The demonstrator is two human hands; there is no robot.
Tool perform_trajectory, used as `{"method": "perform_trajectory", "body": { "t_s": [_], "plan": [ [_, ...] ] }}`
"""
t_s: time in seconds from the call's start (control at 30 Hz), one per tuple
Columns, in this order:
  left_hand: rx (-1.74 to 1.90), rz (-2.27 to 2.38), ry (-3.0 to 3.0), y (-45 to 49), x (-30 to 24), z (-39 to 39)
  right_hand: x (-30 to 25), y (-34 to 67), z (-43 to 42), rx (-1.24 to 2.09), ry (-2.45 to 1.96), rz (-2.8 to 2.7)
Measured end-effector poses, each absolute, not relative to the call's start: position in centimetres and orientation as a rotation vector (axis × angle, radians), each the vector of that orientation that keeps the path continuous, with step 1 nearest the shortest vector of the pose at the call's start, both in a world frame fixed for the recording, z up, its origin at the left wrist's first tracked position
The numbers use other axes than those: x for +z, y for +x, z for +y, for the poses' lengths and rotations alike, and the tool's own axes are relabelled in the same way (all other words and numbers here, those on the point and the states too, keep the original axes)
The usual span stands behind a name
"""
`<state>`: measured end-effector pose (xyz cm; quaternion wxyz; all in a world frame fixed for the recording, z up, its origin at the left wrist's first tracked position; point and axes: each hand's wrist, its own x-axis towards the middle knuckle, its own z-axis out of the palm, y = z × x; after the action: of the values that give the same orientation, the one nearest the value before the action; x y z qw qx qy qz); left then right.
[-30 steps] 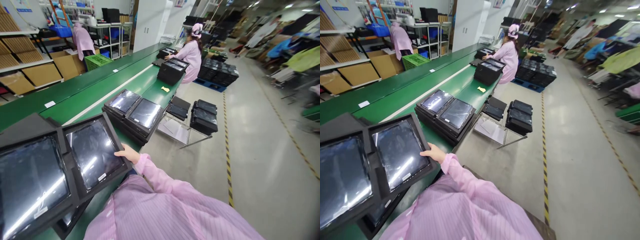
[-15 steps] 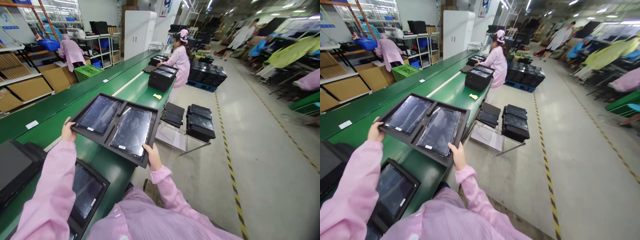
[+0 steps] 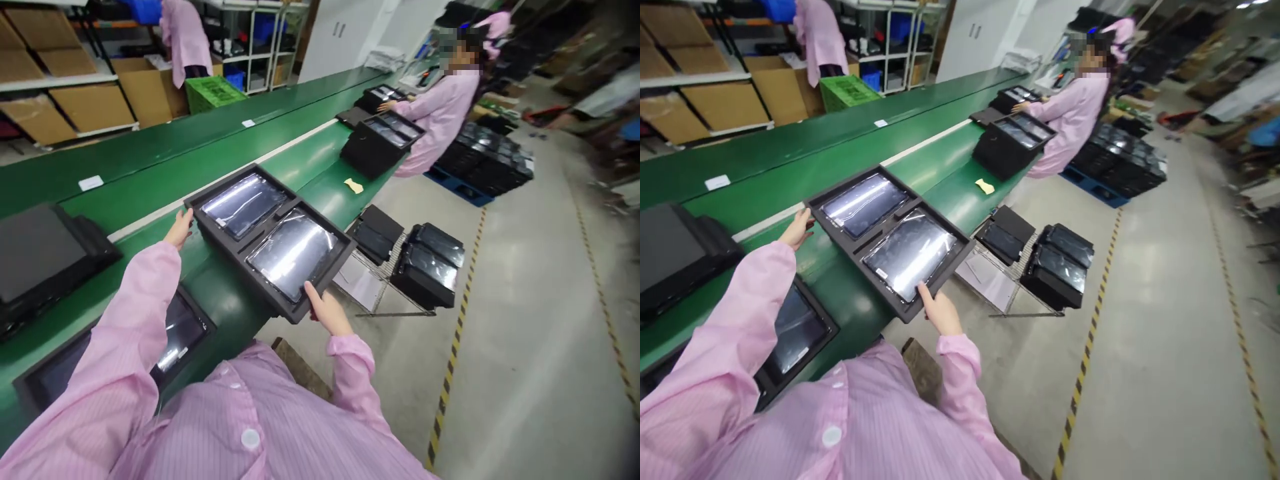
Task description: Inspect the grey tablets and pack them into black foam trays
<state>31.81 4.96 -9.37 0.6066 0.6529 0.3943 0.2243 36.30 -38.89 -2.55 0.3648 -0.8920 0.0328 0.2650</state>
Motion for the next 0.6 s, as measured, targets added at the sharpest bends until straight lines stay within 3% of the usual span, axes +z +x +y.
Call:
{"method": "perform_trajectory", "body": {
  "t_s": [0.1, 0.2, 0.27, 0.33, 0.4, 0.5, 0.6],
  "plan": [
    [0.571, 1.068, 1.536, 23.3, -12.4, 2.4, 0.6, 36.6, -39.7, 0.266, -2.699, 0.054],
    [0.685, 1.334, 1.575, 11.8, -15.6, -1.8, 3.2, 35.8, -38.6, -0.252, -2.534, -0.104],
    [0.726, 1.555, 1.6, 4.1, -17.3, -5.6, 3.8, 34.4, -36.1, -0.38, -2.292, -0.33],
    [0.724, 1.756, 1.603, -2.4, -18.6, -9.8, 3.0, 32.2, -32.2, -0.247, -2.085, -0.611],
    [0.646, 1.914, 1.629, -7.5, -19.5, -13.8, 0.5, 28.9, -27.5, 0.125, -1.952, -0.89],
    [0.308, 2.055, 1.763, -12.2, -20.7, -18.5, -5.6, 22.6, -19.6, 0.767, -1.858, -1.205],
    [0.03, 2.024, 1.855, -14.6, -21.6, -21.2, -12.3, 16.0, -11.7, 1.004, -1.82, -1.493]
  ]
}}
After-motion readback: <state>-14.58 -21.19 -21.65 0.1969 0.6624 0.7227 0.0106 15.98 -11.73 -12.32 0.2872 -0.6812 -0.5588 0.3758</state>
